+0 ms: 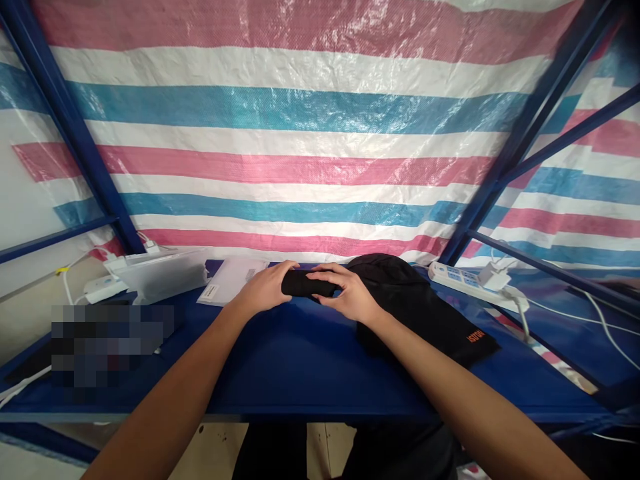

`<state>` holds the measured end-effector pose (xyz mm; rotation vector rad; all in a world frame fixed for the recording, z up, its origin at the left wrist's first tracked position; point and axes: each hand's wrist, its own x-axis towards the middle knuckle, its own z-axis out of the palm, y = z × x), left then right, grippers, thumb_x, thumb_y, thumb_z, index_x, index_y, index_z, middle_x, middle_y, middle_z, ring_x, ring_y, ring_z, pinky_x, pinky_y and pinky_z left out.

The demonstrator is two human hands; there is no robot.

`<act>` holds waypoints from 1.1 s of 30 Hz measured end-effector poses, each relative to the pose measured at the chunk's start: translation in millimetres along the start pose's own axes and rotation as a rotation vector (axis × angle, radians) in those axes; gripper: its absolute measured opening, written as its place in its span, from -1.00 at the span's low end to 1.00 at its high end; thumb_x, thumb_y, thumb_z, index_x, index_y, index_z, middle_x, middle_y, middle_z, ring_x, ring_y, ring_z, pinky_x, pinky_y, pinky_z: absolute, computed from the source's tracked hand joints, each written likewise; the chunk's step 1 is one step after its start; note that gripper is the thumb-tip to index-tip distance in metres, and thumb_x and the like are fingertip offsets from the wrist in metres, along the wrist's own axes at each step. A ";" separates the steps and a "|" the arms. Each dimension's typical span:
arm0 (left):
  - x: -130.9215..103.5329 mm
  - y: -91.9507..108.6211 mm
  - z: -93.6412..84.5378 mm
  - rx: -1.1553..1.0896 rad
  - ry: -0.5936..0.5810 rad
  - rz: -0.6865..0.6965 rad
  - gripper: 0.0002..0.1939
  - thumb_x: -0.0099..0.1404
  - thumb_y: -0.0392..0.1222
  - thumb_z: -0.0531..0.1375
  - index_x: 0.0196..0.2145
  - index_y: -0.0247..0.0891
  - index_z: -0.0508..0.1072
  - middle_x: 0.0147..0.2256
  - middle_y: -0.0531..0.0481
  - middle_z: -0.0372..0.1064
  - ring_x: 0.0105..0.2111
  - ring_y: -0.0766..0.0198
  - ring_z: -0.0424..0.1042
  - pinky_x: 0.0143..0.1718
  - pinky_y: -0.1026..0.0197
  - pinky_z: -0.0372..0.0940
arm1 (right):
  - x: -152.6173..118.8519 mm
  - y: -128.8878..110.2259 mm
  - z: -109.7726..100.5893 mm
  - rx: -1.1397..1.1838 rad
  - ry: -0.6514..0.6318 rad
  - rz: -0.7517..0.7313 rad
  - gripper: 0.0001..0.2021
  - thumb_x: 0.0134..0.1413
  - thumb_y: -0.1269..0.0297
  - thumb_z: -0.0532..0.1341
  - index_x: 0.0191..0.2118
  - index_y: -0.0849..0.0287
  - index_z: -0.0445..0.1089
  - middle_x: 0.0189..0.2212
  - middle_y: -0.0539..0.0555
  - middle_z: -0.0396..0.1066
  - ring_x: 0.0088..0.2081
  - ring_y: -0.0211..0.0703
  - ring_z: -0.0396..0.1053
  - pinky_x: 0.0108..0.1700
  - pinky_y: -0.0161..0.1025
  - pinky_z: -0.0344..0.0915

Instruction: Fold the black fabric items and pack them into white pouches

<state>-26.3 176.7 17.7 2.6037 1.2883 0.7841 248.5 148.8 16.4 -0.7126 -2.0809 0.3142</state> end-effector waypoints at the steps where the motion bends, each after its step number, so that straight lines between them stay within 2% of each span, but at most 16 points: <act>1: -0.1 -6.8 -2.8 0.030 0.037 -0.025 -0.35 0.31 -0.18 0.30 0.33 -0.03 0.32 0.22 -0.08 0.50 0.12 -0.05 0.55 0.07 0.06 0.40 | 0.6 2.2 -1.8 0.004 0.045 0.027 -0.58 0.21 0.25 0.48 0.18 -0.09 0.63 0.15 0.12 0.54 0.14 0.09 0.56 0.27 0.04 0.50; 4: -2.2 -31.3 -14.5 0.125 0.168 -0.185 -0.48 0.45 -0.13 0.18 0.32 -0.13 0.34 0.12 -0.14 0.54 0.05 -0.03 0.56 0.06 0.05 0.40 | 0.5 14.6 -11.0 0.004 0.200 0.147 -0.59 0.14 0.23 0.51 0.12 -0.03 0.65 0.08 0.12 0.60 0.11 0.09 0.57 0.31 0.06 0.45; 6: -4.5 -46.1 -21.8 0.189 0.196 -0.345 -0.57 0.50 0.03 0.13 0.20 -0.22 0.44 0.06 -0.22 0.56 0.02 -0.08 0.56 0.03 0.02 0.40 | -0.9 25.8 -16.5 0.029 0.278 0.257 -0.57 0.09 0.20 0.53 0.11 0.02 0.65 0.06 0.13 0.61 0.08 0.10 0.59 0.29 0.08 0.46; 9: -7.9 -60.4 -26.3 0.247 0.075 -0.549 -0.44 0.46 0.28 0.12 0.01 -0.27 0.54 0.04 -0.32 0.56 0.01 -0.19 0.55 -0.01 -0.02 0.41 | -3.4 39.7 -19.2 0.127 0.316 0.416 -0.50 0.03 0.13 0.54 0.12 0.07 0.64 0.02 0.14 0.64 0.01 0.09 0.61 0.15 0.04 0.56; 11: -9.2 -65.4 -24.6 0.270 -0.046 -0.606 -0.49 0.40 0.26 0.17 -0.07 -0.25 0.59 0.02 -0.33 0.58 -0.03 -0.19 0.57 -0.06 0.00 0.41 | -4.4 43.9 -17.9 0.190 0.310 0.480 -0.45 0.01 0.10 0.55 0.14 0.10 0.63 -0.02 0.13 0.65 -0.04 0.07 0.62 0.07 0.00 0.59; 13: -9.6 -68.4 -21.3 0.294 -0.114 -0.600 -0.64 0.36 0.11 0.20 -0.18 -0.22 0.61 -0.04 -0.30 0.60 -0.07 -0.16 0.59 -0.10 0.03 0.40 | -4.8 44.5 -16.0 0.211 0.306 0.504 -0.43 -0.01 0.10 0.55 0.14 0.11 0.63 -0.04 0.13 0.66 -0.06 0.06 0.63 0.04 -0.03 0.60; 15: -9.3 -69.7 -18.6 0.305 -0.121 -0.584 -0.75 0.33 -0.03 0.20 -0.27 -0.21 0.61 -0.11 -0.27 0.63 -0.10 -0.12 0.59 -0.12 0.06 0.39 | -4.6 43.4 -14.8 0.199 0.305 0.504 -0.44 -0.02 0.11 0.56 0.13 0.10 0.64 -0.02 0.12 0.65 -0.06 0.05 0.63 0.03 -0.05 0.60; 19: -8.0 -66.0 -21.2 0.323 -0.093 -0.616 -0.82 0.30 -0.12 0.21 -0.34 -0.20 0.60 -0.23 -0.26 0.63 -0.18 -0.13 0.59 -0.16 0.04 0.39 | -3.7 41.4 -14.0 0.215 0.296 0.530 -0.43 -0.06 0.11 0.58 0.12 0.11 0.64 -0.10 0.10 0.67 -0.14 0.02 0.63 -0.05 -0.09 0.61; 21: -7.0 -61.4 -25.7 0.350 -0.039 -0.629 -0.81 0.35 -0.14 0.19 -0.28 -0.20 0.60 -0.23 -0.28 0.63 -0.17 -0.17 0.60 -0.14 0.01 0.39 | -3.6 40.6 -13.1 0.292 0.303 0.569 -0.39 -0.09 0.11 0.60 0.12 0.13 0.63 -0.18 0.08 0.67 -0.19 0.00 0.64 -0.08 -0.10 0.62; 25: -4.5 -49.6 -31.1 0.341 0.125 -0.499 -0.64 0.48 -0.22 0.10 0.15 -0.20 0.49 -0.20 -0.20 0.63 -0.15 -0.13 0.61 -0.10 0.02 0.38 | -3.0 37.3 -9.0 0.568 0.362 0.623 -0.34 -0.18 0.13 0.65 0.11 0.15 0.61 -0.17 0.08 0.70 -0.15 0.01 0.67 0.00 -0.06 0.63; 27: -3.5 -43.4 -29.2 0.311 0.148 -0.393 -0.64 0.50 -0.24 0.07 0.15 -0.14 0.50 -0.17 -0.14 0.64 -0.14 -0.09 0.61 -0.07 0.04 0.39 | -1.7 34.7 -6.4 0.694 0.383 0.642 -0.33 -0.22 0.17 0.67 0.10 0.13 0.60 -0.13 0.09 0.70 -0.10 0.03 0.68 0.04 -0.05 0.64; 30: -2.7 -35.6 -21.4 0.280 0.177 -0.287 -0.69 0.50 -0.28 0.07 -0.01 -0.13 0.58 0.00 -0.11 0.63 -0.04 -0.05 0.60 0.01 0.05 0.39 | 1.2 29.1 -3.4 0.830 0.403 0.689 -0.35 -0.26 0.25 0.69 0.05 0.11 0.59 -0.11 0.10 0.70 -0.09 0.05 0.70 -0.01 -0.06 0.67; 33: -2.1 -31.2 -11.6 0.255 0.230 -0.232 -0.71 0.47 -0.28 0.12 0.06 -0.17 0.53 0.10 -0.14 0.56 0.05 -0.07 0.57 0.07 0.01 0.40 | 3.5 22.1 -1.5 0.952 0.405 0.711 -0.39 -0.26 0.33 0.69 0.01 0.09 0.60 -0.11 0.08 0.70 -0.10 0.01 0.70 -0.02 -0.12 0.67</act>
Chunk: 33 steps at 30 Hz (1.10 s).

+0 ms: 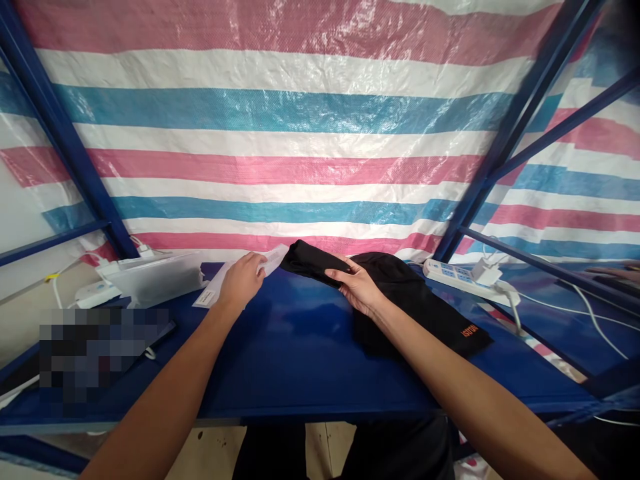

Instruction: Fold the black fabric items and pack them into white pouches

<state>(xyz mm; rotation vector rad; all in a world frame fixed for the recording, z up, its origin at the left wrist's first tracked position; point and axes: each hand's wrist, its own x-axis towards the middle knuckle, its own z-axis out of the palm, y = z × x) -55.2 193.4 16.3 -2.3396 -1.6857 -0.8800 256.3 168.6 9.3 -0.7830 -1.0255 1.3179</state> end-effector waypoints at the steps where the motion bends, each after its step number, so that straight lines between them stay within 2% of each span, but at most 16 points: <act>1: -0.7 1.7 2.8 -0.017 0.010 0.021 -0.69 0.46 -0.27 0.15 0.10 -0.18 0.50 0.12 -0.15 0.54 0.07 -0.09 0.56 0.07 0.00 0.41 | -1.3 -0.3 1.8 0.029 -0.017 0.012 -0.40 -0.26 0.35 0.68 0.00 0.08 0.60 -0.10 0.08 0.70 -0.10 -0.01 0.70 -0.01 -0.14 0.67; 4: -2.6 7.2 10.5 -0.104 0.023 0.086 -0.56 0.41 -0.26 0.23 0.21 -0.16 0.39 0.19 -0.18 0.43 0.09 -0.10 0.56 0.01 -0.01 0.46 | -5.1 1.3 5.4 0.058 -0.092 0.037 -0.39 -0.20 0.35 0.67 0.06 0.08 0.60 -0.05 0.08 0.69 -0.08 -0.05 0.68 0.03 -0.16 0.64; 7: -4.7 15.1 15.9 -0.229 0.008 0.124 -0.40 0.35 -0.28 0.29 0.30 -0.11 0.29 0.23 -0.19 0.35 0.07 -0.09 0.57 -0.05 0.00 0.50 | -7.5 5.2 6.9 -0.071 -0.144 -0.016 -0.37 -0.08 0.27 0.64 0.16 0.06 0.57 -0.03 0.08 0.67 -0.05 -0.04 0.66 0.07 -0.13 0.61; 10: -7.7 23.5 18.7 -0.303 -0.029 0.138 -0.26 0.32 -0.32 0.30 0.39 -0.08 0.22 0.29 -0.20 0.30 0.09 -0.09 0.56 -0.05 0.01 0.51 | -9.5 4.6 7.0 -0.445 -0.146 -0.311 -0.48 0.02 0.24 0.59 0.13 0.06 0.60 -0.01 0.10 0.62 0.03 0.03 0.60 0.17 -0.02 0.55; 13: -10.6 28.6 19.3 -0.314 -0.060 0.154 -0.13 0.28 -0.40 0.25 0.48 -0.04 0.15 0.39 -0.20 0.23 0.09 -0.09 0.56 -0.01 -0.01 0.52 | -13.9 -3.6 6.3 -0.854 -0.160 -0.684 -0.59 0.15 0.35 0.48 0.13 0.01 0.61 0.12 0.14 0.51 0.18 0.11 0.51 0.31 0.10 0.43; 16: -12.4 30.9 19.0 -0.338 -0.080 0.206 -0.05 0.27 -0.45 0.21 0.54 -0.03 0.07 0.45 -0.19 0.17 0.12 -0.07 0.54 0.00 0.00 0.53 | -20.8 -14.0 6.0 -1.133 -0.265 -0.852 -0.49 0.25 0.50 0.34 0.25 -0.07 0.53 0.24 0.18 0.39 0.27 0.12 0.44 0.29 0.10 0.47; 19: -13.9 35.0 19.0 -0.349 -0.083 0.244 -0.02 0.26 -0.47 0.17 0.56 -0.03 0.05 0.46 -0.17 0.15 0.23 -0.09 0.46 0.10 -0.03 0.53 | -28.2 -20.2 9.4 -1.415 -0.359 -0.915 -0.43 0.29 0.56 0.28 0.32 -0.07 0.47 0.32 0.21 0.34 0.27 0.16 0.42 0.17 0.07 0.56; 22: -16.3 42.6 18.6 -0.361 -0.108 0.302 -0.02 0.27 -0.48 0.13 0.58 -0.02 0.04 0.49 -0.14 0.12 0.34 -0.09 0.37 0.23 -0.07 0.47 | -34.8 -20.3 16.6 -1.642 -0.427 -0.957 -0.46 0.35 0.56 0.22 0.34 -0.03 0.46 0.35 0.22 0.36 0.22 0.19 0.41 0.04 0.06 0.61; 24: -18.0 46.7 16.4 -0.390 -0.141 0.356 -0.04 0.31 -0.44 0.14 0.59 -0.03 0.01 0.50 -0.14 0.11 0.40 -0.08 0.32 0.32 -0.08 0.41 | -37.9 -18.5 20.9 -1.689 -0.498 -0.988 -0.47 0.39 0.54 0.20 0.35 -0.04 0.45 0.36 0.19 0.36 0.19 0.16 0.40 0.04 0.05 0.61; 26: -18.7 46.7 12.3 -0.419 -0.196 0.394 -0.03 0.36 -0.32 0.22 0.61 -0.03 -0.05 0.53 -0.14 0.09 0.45 -0.11 0.26 0.40 -0.12 0.31 | -39.2 -17.2 22.7 -1.687 -0.532 -0.998 -0.48 0.39 0.54 0.20 0.35 -0.06 0.45 0.37 0.15 0.37 0.20 0.12 0.39 0.07 0.03 0.60; 30: -14.1 31.0 7.3 -0.444 -0.280 0.357 0.22 0.27 0.04 0.46 0.63 0.04 -0.19 0.58 -0.09 -0.06 0.49 -0.20 0.16 0.45 -0.17 0.25 | -37.2 -19.6 18.6 -1.711 -0.413 -0.953 -0.47 0.35 0.56 0.23 0.31 -0.06 0.49 0.35 0.16 0.39 0.18 0.14 0.40 0.02 0.00 0.62; 33: -8.5 15.0 14.9 -0.378 -0.267 0.331 0.04 0.37 0.10 0.38 0.62 0.06 -0.05 0.57 -0.06 -0.01 0.49 -0.21 0.18 0.45 -0.20 0.23 | -34.9 -21.9 13.9 -1.708 -0.323 -0.927 -0.45 0.31 0.58 0.26 0.30 -0.07 0.50 0.35 0.18 0.38 0.18 0.17 0.41 0.02 0.03 0.63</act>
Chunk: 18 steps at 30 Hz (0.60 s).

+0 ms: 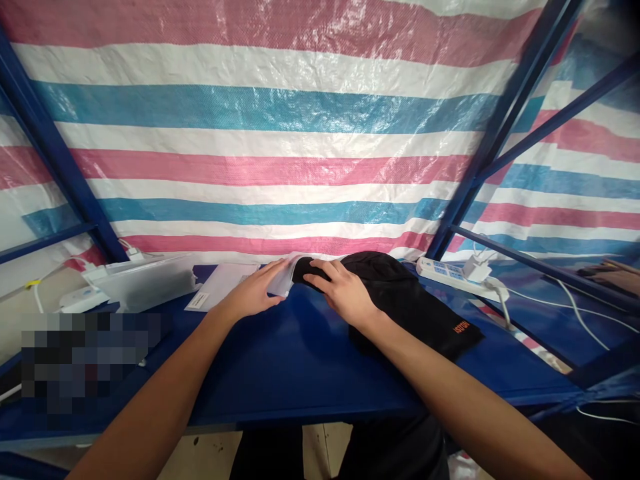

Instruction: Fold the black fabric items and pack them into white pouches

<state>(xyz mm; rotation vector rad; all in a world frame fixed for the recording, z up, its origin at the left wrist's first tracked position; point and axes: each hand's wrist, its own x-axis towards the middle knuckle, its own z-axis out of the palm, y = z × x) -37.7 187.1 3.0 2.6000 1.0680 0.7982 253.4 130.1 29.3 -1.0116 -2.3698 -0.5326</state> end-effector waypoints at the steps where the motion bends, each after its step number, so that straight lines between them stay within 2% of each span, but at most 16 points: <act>1: 0.7 -5.3 2.2 0.025 -0.005 0.003 -0.04 0.43 0.11 0.33 0.61 0.06 -0.02 0.56 -0.06 0.03 0.48 -0.21 0.20 0.44 -0.21 0.23 | -0.5 1.0 0.3 0.014 0.011 0.012 -0.43 0.30 0.59 0.26 0.31 -0.07 0.50 0.36 0.18 0.38 0.19 0.17 0.41 0.04 0.04 0.63; 5: 3.3 -14.4 12.7 0.058 0.014 0.047 -0.17 0.56 0.14 0.16 0.62 0.00 -0.05 0.53 -0.09 0.10 0.45 -0.15 0.27 0.41 -0.17 0.29 | -2.3 0.3 3.4 0.085 0.042 -0.006 -0.42 0.31 0.58 0.25 0.33 -0.07 0.48 0.36 0.16 0.37 0.24 0.16 0.42 0.12 0.05 0.61; 8: 4.5 -11.3 12.4 0.058 0.080 0.065 -0.24 0.60 0.18 0.11 0.61 -0.01 0.04 0.52 -0.07 0.13 0.45 -0.09 0.26 0.44 -0.13 0.26 | -2.8 -2.0 5.4 0.173 0.080 0.008 -0.45 0.31 0.53 0.28 0.32 -0.09 0.49 0.35 0.16 0.37 0.26 0.14 0.43 0.17 0.05 0.58; 11: 5.0 -7.4 5.3 0.041 0.125 0.080 -0.31 0.60 0.23 0.08 0.56 0.01 0.18 0.47 -0.04 0.24 0.43 -0.06 0.31 0.44 -0.11 0.26 | -0.9 -3.0 7.1 0.331 0.185 0.163 -0.48 0.24 0.47 0.35 0.26 -0.10 0.53 0.24 0.14 0.43 0.17 0.08 0.53 0.18 0.00 0.57; 14: 4.7 -5.6 -1.7 0.002 0.133 0.079 -0.27 0.54 0.31 0.16 0.52 -0.01 0.28 0.44 -0.04 0.31 0.40 -0.08 0.36 0.44 -0.11 0.27 | 2.3 1.3 10.9 0.499 0.293 0.365 -0.56 0.14 0.40 0.43 0.14 -0.05 0.62 0.07 0.09 0.53 0.04 0.03 0.60 0.20 -0.02 0.54; 16: 4.2 -5.0 -4.2 -0.022 0.131 0.058 -0.25 0.52 0.32 0.18 0.50 -0.04 0.31 0.43 -0.05 0.32 0.39 -0.10 0.37 0.43 -0.11 0.28 | 3.4 8.2 15.5 0.602 0.316 0.496 -0.61 0.08 0.32 0.47 0.06 -0.01 0.65 -0.01 0.07 0.60 -0.01 0.02 0.62 0.20 -0.02 0.53; 18: 3.7 -4.1 -5.0 -0.041 0.132 0.046 -0.30 0.56 0.28 0.15 0.49 -0.06 0.33 0.42 -0.05 0.32 0.38 -0.09 0.38 0.43 -0.12 0.28 | 3.3 16.3 21.2 0.715 0.300 0.622 -0.61 0.04 0.25 0.49 0.04 0.04 0.66 -0.09 0.06 0.64 -0.09 0.00 0.63 0.10 -0.04 0.57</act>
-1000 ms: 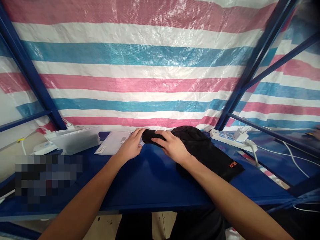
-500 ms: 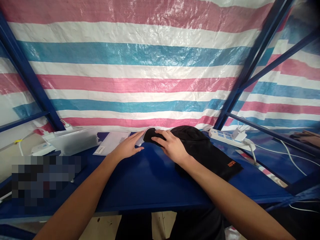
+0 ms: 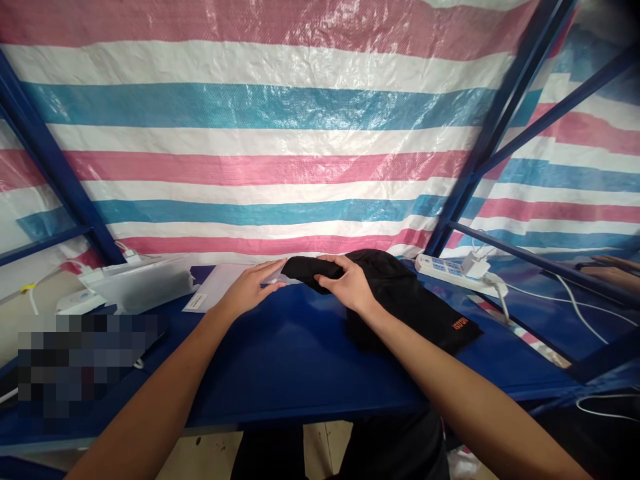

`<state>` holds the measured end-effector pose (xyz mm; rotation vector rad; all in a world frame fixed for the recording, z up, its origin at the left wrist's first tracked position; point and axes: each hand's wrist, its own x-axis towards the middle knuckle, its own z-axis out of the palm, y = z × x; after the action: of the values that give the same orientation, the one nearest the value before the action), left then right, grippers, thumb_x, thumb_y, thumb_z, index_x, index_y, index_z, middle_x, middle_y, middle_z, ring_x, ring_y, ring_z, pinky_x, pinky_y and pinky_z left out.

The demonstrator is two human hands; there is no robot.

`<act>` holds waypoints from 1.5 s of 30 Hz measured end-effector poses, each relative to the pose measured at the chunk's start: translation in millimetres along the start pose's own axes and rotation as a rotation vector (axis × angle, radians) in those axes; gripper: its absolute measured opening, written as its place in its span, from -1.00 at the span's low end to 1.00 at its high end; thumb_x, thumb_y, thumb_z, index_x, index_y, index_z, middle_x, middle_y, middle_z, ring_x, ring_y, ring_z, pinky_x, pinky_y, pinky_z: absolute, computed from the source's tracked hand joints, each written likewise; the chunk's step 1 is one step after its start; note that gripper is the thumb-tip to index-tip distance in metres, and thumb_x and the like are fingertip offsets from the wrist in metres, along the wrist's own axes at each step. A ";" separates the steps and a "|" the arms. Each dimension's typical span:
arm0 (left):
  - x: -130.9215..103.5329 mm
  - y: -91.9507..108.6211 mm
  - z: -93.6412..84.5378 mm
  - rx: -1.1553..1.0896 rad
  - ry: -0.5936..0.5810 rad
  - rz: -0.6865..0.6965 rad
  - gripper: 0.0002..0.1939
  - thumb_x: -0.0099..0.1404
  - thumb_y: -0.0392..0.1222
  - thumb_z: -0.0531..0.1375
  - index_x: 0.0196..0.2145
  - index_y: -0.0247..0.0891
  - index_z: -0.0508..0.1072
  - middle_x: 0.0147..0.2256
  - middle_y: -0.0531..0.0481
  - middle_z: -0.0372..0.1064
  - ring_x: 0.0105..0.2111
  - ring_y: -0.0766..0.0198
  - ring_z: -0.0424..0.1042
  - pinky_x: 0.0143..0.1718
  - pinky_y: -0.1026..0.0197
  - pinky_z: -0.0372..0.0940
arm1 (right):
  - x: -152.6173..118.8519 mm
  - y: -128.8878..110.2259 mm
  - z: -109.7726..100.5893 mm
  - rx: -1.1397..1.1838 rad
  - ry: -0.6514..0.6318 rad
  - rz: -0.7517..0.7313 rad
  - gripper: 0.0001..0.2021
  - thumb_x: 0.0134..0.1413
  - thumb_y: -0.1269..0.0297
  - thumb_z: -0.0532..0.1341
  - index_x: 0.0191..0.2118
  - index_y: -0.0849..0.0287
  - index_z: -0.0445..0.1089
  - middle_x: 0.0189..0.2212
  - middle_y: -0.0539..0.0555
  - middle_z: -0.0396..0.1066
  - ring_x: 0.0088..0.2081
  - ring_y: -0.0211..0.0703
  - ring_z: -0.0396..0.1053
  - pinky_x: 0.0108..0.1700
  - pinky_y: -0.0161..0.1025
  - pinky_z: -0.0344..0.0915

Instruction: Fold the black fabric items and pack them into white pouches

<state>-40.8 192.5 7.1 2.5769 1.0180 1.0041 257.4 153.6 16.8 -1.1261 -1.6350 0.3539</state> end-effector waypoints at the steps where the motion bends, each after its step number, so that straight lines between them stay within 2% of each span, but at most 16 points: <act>1: -0.1 0.7 0.1 -0.011 0.000 0.004 -0.34 0.58 0.25 0.12 0.48 -0.07 0.35 0.42 -0.05 0.33 0.39 -0.07 0.37 0.43 -0.11 0.27 | 1.7 4.0 -0.1 0.044 -0.009 0.064 -0.61 0.04 0.22 0.49 0.04 0.06 0.65 -0.13 0.05 0.66 -0.14 -0.01 0.64 0.03 -0.05 0.59; 3: 0.1 2.4 1.0 -0.040 0.001 0.022 -0.41 0.63 0.18 0.06 0.46 -0.06 0.38 0.41 -0.04 0.35 0.39 -0.03 0.38 0.44 -0.10 0.26 | 3.2 8.9 -0.1 0.096 -0.025 0.147 -0.59 0.05 0.19 0.48 0.05 0.10 0.64 -0.20 0.05 0.66 -0.22 -0.02 0.63 -0.08 -0.07 0.61; 5: 0.5 4.4 2.4 -0.079 0.004 0.044 -0.45 0.66 0.14 0.01 0.44 -0.05 0.41 0.41 -0.03 0.36 0.38 0.00 0.38 0.44 -0.09 0.27 | 2.1 8.3 0.1 0.070 -0.008 0.120 -0.61 0.04 0.22 0.49 0.03 0.10 0.64 -0.18 0.07 0.65 -0.19 0.00 0.63 -0.03 -0.03 0.60; 7: 0.9 6.6 3.6 -0.114 0.007 0.053 -0.45 0.66 0.13 0.00 0.44 -0.03 0.41 0.42 -0.03 0.34 0.39 0.01 0.37 0.43 -0.09 0.29 | -0.5 3.5 -0.3 -0.002 0.017 -0.017 -0.63 0.04 0.29 0.50 0.02 0.07 0.65 -0.08 0.09 0.62 -0.07 0.03 0.62 0.12 0.02 0.55; 9: 1.1 9.2 4.1 -0.145 -0.003 0.052 -0.45 0.66 0.14 -0.01 0.45 -0.02 0.40 0.44 -0.02 0.30 0.41 0.00 0.35 0.43 -0.11 0.29 | -3.4 -2.4 -2.4 -0.076 -0.025 -0.202 -0.60 0.10 0.39 0.45 0.08 0.03 0.63 0.02 0.12 0.55 0.05 0.04 0.58 0.23 0.03 0.50; 14: 2.4 18.4 3.9 -0.192 -0.043 0.061 -0.43 0.67 0.15 -0.02 0.47 -0.03 0.36 0.48 -0.01 0.23 0.44 0.00 0.29 0.43 -0.09 0.29 | -6.9 -10.7 -12.4 -0.309 -0.327 -0.601 -0.45 0.23 0.57 0.30 0.26 -0.04 0.52 0.29 0.18 0.39 0.28 0.09 0.43 0.29 0.04 0.47; 17: 4.0 23.8 3.6 -0.196 -0.061 0.050 -0.42 0.66 0.16 0.01 0.49 -0.01 0.33 0.47 -0.02 0.25 0.44 -0.02 0.28 0.47 -0.11 0.22 | -8.7 -13.6 -14.1 -0.405 -0.423 -0.719 -0.40 0.25 0.61 0.24 0.30 -0.09 0.49 0.36 0.15 0.36 0.32 0.12 0.37 0.31 0.12 0.46; 19: 4.3 26.0 1.5 -0.193 -0.078 0.018 -0.34 0.58 0.22 0.15 0.51 0.00 0.29 0.47 -0.06 0.26 0.43 -0.08 0.30 0.47 -0.15 0.21 | -10.1 -15.3 -12.8 -0.349 -0.399 -0.718 -0.42 0.28 0.58 0.25 0.30 -0.10 0.49 0.35 0.15 0.37 0.32 0.11 0.38 0.31 0.11 0.47; 22: 2.2 26.3 -6.8 -0.140 -0.126 -0.043 0.07 0.23 0.29 0.49 0.55 0.07 0.18 0.49 -0.10 0.19 0.45 -0.23 0.26 0.44 -0.21 0.24 | -10.9 -16.1 -11.1 -0.173 -0.332 -0.637 -0.46 0.27 0.54 0.30 0.28 -0.08 0.51 0.29 0.17 0.38 0.30 0.09 0.42 0.28 0.05 0.50; 24: 0.0 24.8 -14.5 -0.100 -0.160 -0.072 0.25 0.05 0.26 0.58 0.57 0.11 0.14 0.51 -0.09 0.15 0.45 -0.27 0.24 0.42 -0.21 0.27 | -10.1 -15.6 -11.6 -0.111 -0.304 -0.573 -0.47 0.25 0.54 0.32 0.25 -0.08 0.53 0.26 0.18 0.39 0.26 0.09 0.46 0.21 0.00 0.55; 26: -1.1 23.1 -21.2 -0.087 -0.181 -0.087 0.20 0.07 0.22 0.58 0.55 0.10 0.18 0.50 -0.09 0.18 0.43 -0.24 0.28 0.41 -0.17 0.29 | -8.9 -15.0 -13.1 -0.094 -0.291 -0.522 -0.49 0.23 0.54 0.32 0.23 -0.07 0.55 0.24 0.18 0.39 0.24 0.09 0.48 0.11 -0.05 0.59; 28: -0.6 22.2 -24.7 -0.099 -0.170 -0.103 0.03 0.17 0.19 0.53 0.50 0.05 0.29 0.44 -0.08 0.30 0.38 -0.19 0.37 0.40 -0.12 0.31 | -7.6 -15.3 -14.6 -0.087 -0.300 -0.493 -0.49 0.22 0.56 0.31 0.21 -0.06 0.55 0.24 0.19 0.39 0.23 0.09 0.48 0.06 -0.08 0.61; 31: 2.4 24.1 -23.2 -0.137 -0.111 -0.112 -0.17 0.25 0.18 0.48 0.40 -0.02 0.46 0.33 -0.08 0.46 0.30 -0.15 0.47 0.38 -0.10 0.33 | -6.3 -17.9 -16.3 -0.067 -0.340 -0.523 -0.45 0.21 0.60 0.29 0.22 -0.05 0.55 0.26 0.19 0.39 0.27 0.09 0.45 0.19 0.00 0.56; 35: 5.5 32.9 -17.2 -0.204 -0.116 -0.076 -0.13 0.18 0.22 0.52 0.37 -0.05 0.49 0.30 -0.09 0.49 0.28 -0.19 0.48 0.37 -0.17 0.34 | -5.9 -21.8 -16.7 -0.005 -0.402 -0.606 -0.47 0.27 0.60 0.27 0.23 -0.07 0.55 0.28 0.18 0.40 0.30 0.07 0.43 0.33 0.06 0.45; 41: 5.4 46.1 -13.4 -0.286 -0.130 -0.082 -0.11 0.19 0.21 0.52 0.40 -0.03 0.45 0.33 -0.11 0.46 0.29 -0.19 0.47 0.33 -0.15 0.38 | -9.1 -19.9 -6.9 0.155 -0.331 -0.497 -0.59 0.28 0.45 0.40 0.17 -0.07 0.59 0.21 0.16 0.46 0.25 0.07 0.47 0.34 0.11 0.43; 45: 5.5 46.7 -10.6 -0.306 -0.076 -0.133 -0.19 0.18 0.21 0.52 0.32 -0.06 0.54 0.28 -0.10 0.51 0.25 -0.21 0.50 0.32 -0.18 0.40 | -10.1 -18.6 -5.1 0.142 -0.350 -0.475 -0.56 0.31 0.36 0.42 0.25 -0.08 0.55 0.24 0.18 0.43 0.28 0.08 0.44 0.37 0.13 0.39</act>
<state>-19.9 160.7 36.7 2.2517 0.9220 0.9380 252.6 134.4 26.1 -0.5600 -2.0854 0.3609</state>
